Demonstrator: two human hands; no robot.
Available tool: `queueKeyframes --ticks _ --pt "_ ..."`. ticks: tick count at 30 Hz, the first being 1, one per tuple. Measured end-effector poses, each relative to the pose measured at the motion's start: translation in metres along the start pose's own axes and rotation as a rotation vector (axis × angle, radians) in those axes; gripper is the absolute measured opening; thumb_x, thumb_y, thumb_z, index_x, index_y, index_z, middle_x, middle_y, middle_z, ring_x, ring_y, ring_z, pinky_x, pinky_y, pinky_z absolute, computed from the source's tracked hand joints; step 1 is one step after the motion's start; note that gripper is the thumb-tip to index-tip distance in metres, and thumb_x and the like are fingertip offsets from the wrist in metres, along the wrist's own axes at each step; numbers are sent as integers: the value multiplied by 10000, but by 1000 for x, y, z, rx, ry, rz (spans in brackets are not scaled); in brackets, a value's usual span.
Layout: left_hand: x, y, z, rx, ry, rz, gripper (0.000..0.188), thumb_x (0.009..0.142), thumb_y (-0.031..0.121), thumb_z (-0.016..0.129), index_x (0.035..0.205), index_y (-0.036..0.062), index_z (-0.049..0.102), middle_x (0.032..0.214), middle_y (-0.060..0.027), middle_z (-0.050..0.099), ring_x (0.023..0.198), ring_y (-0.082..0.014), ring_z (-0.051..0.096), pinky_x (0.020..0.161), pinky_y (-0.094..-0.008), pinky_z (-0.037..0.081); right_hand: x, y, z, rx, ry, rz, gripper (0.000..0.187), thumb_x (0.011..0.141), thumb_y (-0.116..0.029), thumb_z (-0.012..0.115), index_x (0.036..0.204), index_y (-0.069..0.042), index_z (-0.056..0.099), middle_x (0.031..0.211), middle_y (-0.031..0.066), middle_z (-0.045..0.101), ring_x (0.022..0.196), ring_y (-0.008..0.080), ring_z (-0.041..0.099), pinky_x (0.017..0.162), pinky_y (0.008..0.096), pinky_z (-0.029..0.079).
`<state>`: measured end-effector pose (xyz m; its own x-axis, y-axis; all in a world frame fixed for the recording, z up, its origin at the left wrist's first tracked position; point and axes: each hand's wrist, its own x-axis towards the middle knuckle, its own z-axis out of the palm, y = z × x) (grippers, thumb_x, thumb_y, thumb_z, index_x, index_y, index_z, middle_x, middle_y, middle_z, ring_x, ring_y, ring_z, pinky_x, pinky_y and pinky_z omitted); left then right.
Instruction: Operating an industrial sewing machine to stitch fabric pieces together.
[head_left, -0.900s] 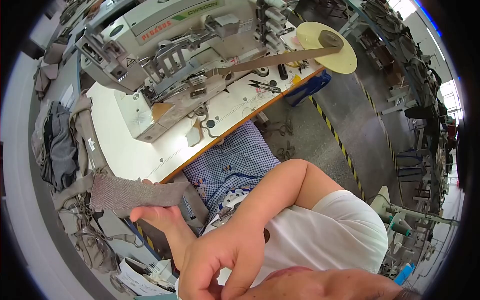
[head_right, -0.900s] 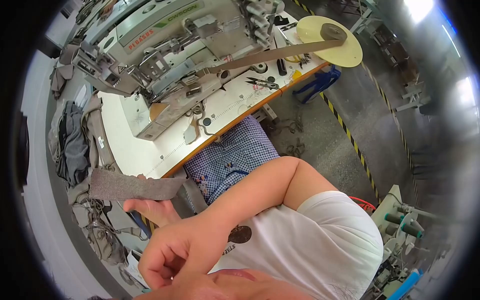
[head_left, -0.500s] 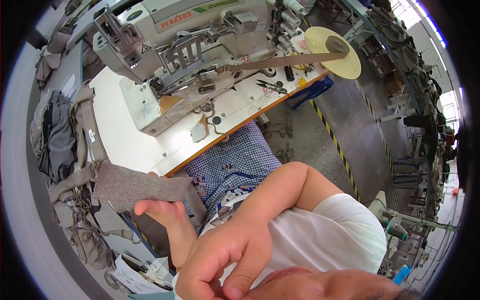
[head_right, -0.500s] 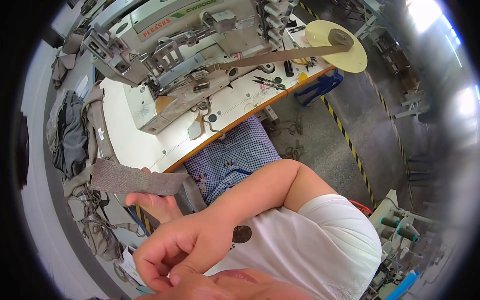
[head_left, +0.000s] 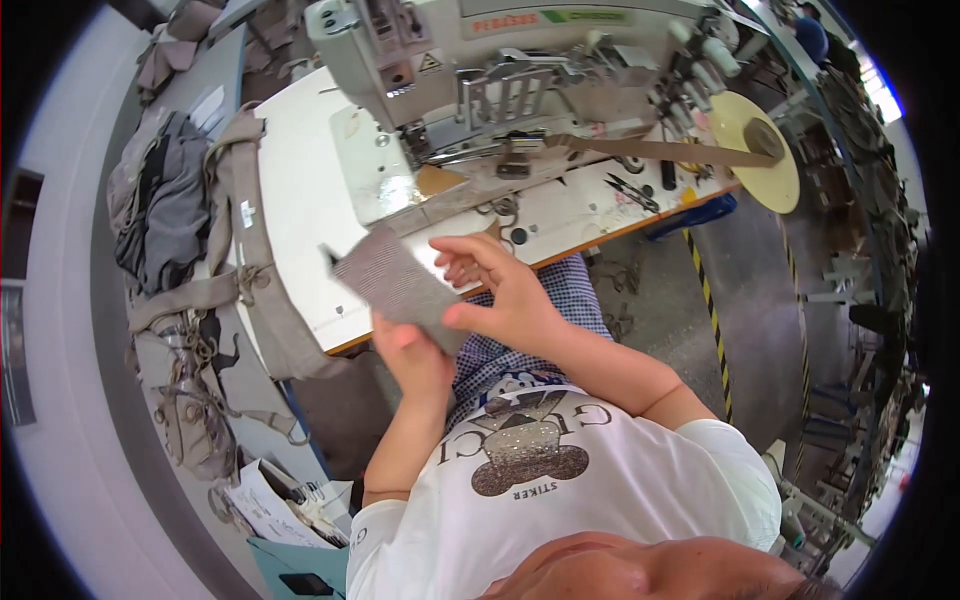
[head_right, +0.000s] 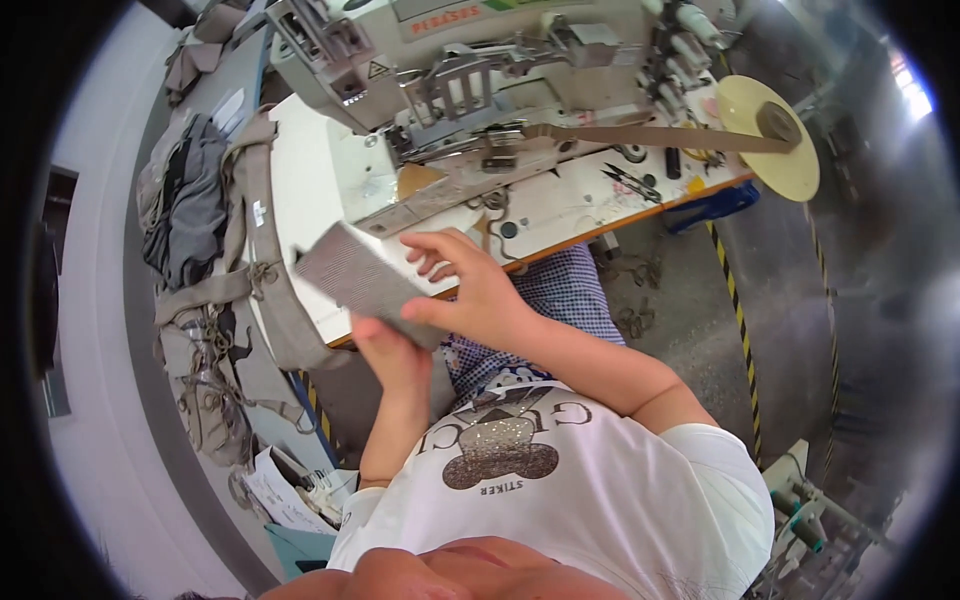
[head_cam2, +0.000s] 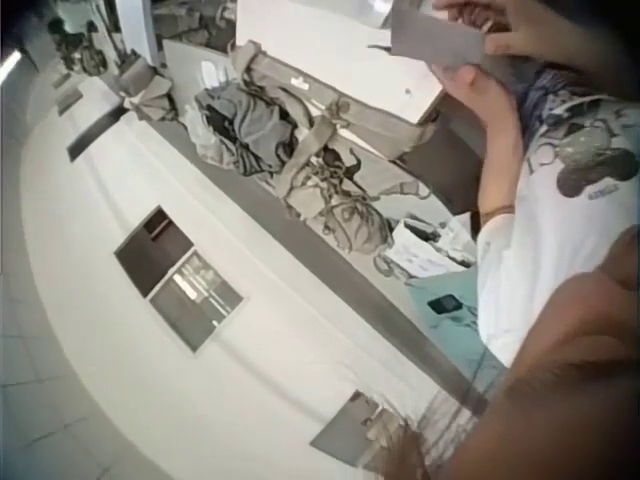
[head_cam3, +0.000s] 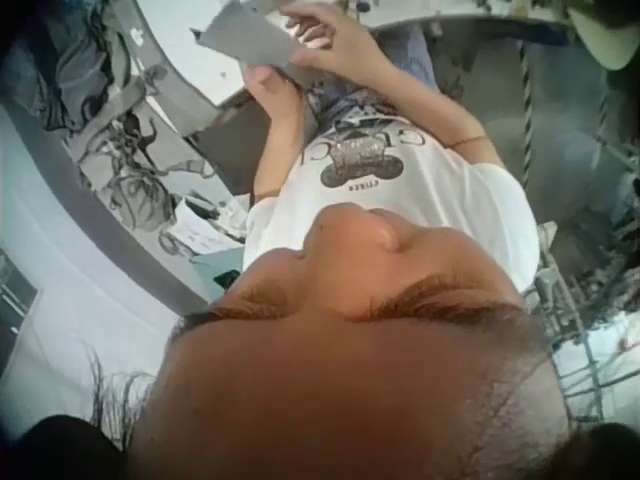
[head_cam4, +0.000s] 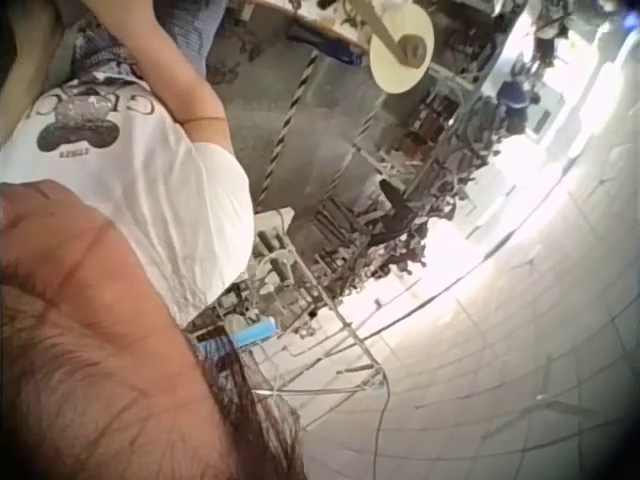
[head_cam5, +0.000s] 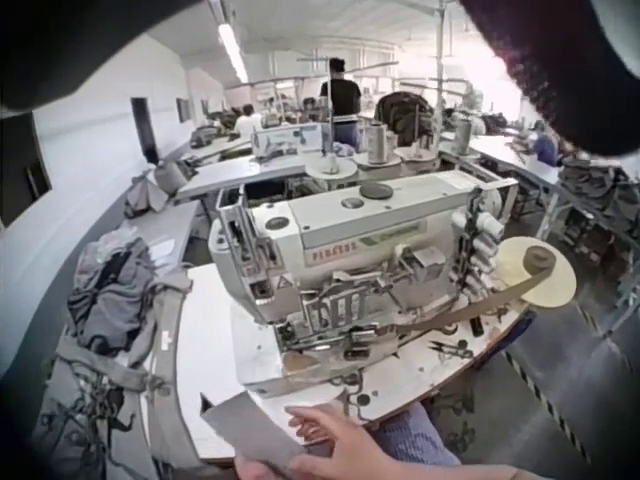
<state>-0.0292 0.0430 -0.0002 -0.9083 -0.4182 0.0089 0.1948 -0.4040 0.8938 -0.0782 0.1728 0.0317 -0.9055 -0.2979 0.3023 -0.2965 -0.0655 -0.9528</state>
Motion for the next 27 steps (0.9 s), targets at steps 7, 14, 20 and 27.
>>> queueKeyframes --ticks 7,14,20,27 --pt "13 -17 -1 -110 -46 19 840 867 592 854 1339 -29 541 1294 -118 686 1120 -186 703 987 -339 572 -7 51 -9 348 -140 488 278 961 -24 781 1185 13 620 1141 33 682 1068 91 641 981 278 534" --pt "19 -7 -16 -6 -117 -88 497 1003 53 744 1437 -25 514 1347 -131 676 1192 -213 677 1062 -376 540 -1 51 -16 207 -144 577 272 955 -9 764 1184 14 620 1135 25 673 1065 72 624 960 273 532" --pt "24 -7 -8 45 -80 -98 443 1009 16 698 1417 -21 529 1344 -135 681 1186 -197 680 1054 -365 542 -2 58 -16 174 -75 409 396 894 -187 842 1171 23 653 1003 66 727 892 111 643 811 313 549" --pt "29 -7 -14 43 -100 -158 463 1019 10 680 1443 -30 498 1334 -125 687 1171 -177 683 1039 -341 542 1 45 -26 212 -223 532 521 917 -51 796 1392 38 601 1242 54 711 1126 99 637 1005 295 528"
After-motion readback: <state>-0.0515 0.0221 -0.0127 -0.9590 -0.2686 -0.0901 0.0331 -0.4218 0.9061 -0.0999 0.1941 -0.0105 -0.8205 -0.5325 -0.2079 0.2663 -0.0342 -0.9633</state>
